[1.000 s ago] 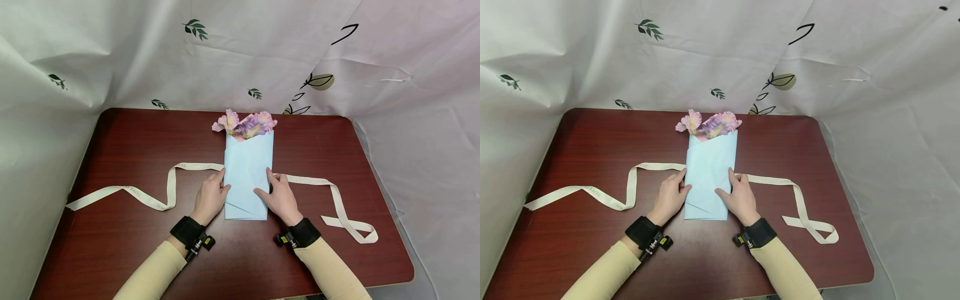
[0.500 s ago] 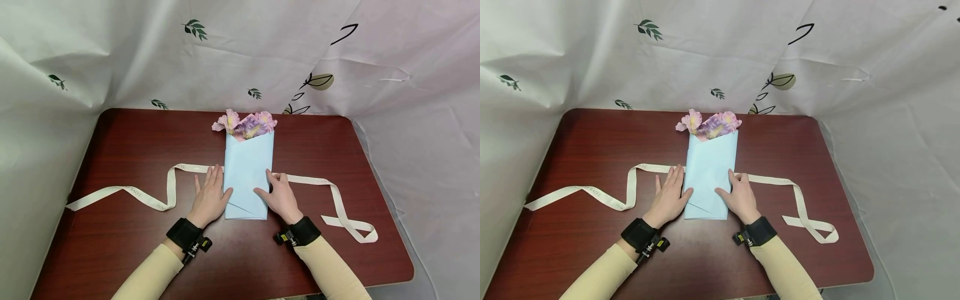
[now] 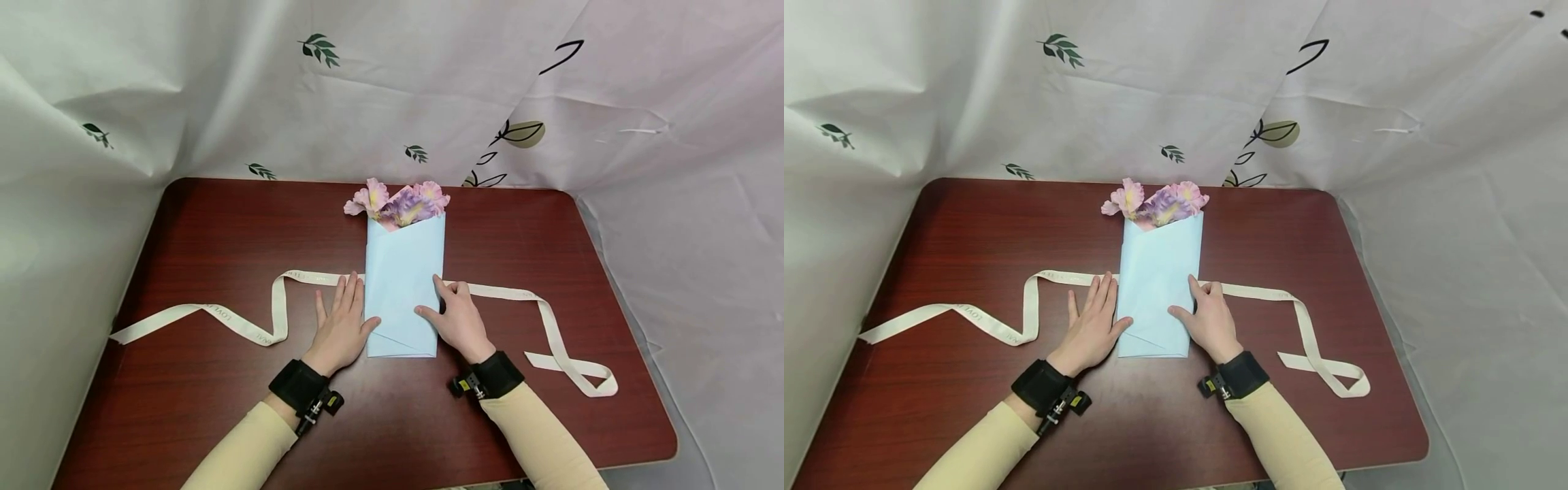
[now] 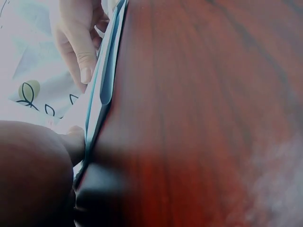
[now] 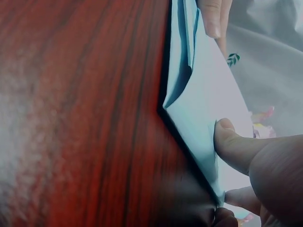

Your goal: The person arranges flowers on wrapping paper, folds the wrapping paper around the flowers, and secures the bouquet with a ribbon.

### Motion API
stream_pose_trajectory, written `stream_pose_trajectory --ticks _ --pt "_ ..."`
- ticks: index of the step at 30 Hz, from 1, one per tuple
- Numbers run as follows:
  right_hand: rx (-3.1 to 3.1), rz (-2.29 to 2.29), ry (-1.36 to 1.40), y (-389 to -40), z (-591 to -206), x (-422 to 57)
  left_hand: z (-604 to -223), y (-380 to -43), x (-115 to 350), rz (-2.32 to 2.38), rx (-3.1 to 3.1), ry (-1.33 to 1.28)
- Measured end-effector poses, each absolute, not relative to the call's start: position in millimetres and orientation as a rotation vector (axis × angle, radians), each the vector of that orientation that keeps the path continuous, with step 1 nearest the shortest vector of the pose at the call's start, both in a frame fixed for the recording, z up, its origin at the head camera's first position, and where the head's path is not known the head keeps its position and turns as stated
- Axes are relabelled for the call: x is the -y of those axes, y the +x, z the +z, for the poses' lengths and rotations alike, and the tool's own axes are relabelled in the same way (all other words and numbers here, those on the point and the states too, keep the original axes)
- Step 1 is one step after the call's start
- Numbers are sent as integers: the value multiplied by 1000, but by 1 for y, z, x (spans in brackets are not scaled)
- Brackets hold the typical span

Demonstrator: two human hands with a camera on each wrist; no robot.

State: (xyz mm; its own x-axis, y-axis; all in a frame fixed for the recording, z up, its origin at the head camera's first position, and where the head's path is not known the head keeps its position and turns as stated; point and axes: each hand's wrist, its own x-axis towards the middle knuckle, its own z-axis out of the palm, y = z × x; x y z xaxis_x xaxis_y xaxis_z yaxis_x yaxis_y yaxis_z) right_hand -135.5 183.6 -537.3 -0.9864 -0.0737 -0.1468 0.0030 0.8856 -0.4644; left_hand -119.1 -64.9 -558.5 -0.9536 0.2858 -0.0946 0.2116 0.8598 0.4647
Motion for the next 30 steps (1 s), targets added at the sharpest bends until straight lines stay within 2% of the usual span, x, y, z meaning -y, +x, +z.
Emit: stream_pose_trajectory --ticks 15,21,23,26,30 --pt "-2871 -729 -55 -137 -538 -184 -558 -121 67 714 -2824 386" --pt "-2885 -906 -27 -135 -535 -198 -555 -119 72 975 -2853 385" --pt "-2880 -1018 55 -134 -532 -210 -551 -119 75 1224 -2821 287" --pt "-2625 -1452 296 -130 -526 -233 -542 -122 81 1783 -2497 -21" --pt "-1625 -2308 642 -126 -519 -261 -528 -126 88 2385 -1685 -463"
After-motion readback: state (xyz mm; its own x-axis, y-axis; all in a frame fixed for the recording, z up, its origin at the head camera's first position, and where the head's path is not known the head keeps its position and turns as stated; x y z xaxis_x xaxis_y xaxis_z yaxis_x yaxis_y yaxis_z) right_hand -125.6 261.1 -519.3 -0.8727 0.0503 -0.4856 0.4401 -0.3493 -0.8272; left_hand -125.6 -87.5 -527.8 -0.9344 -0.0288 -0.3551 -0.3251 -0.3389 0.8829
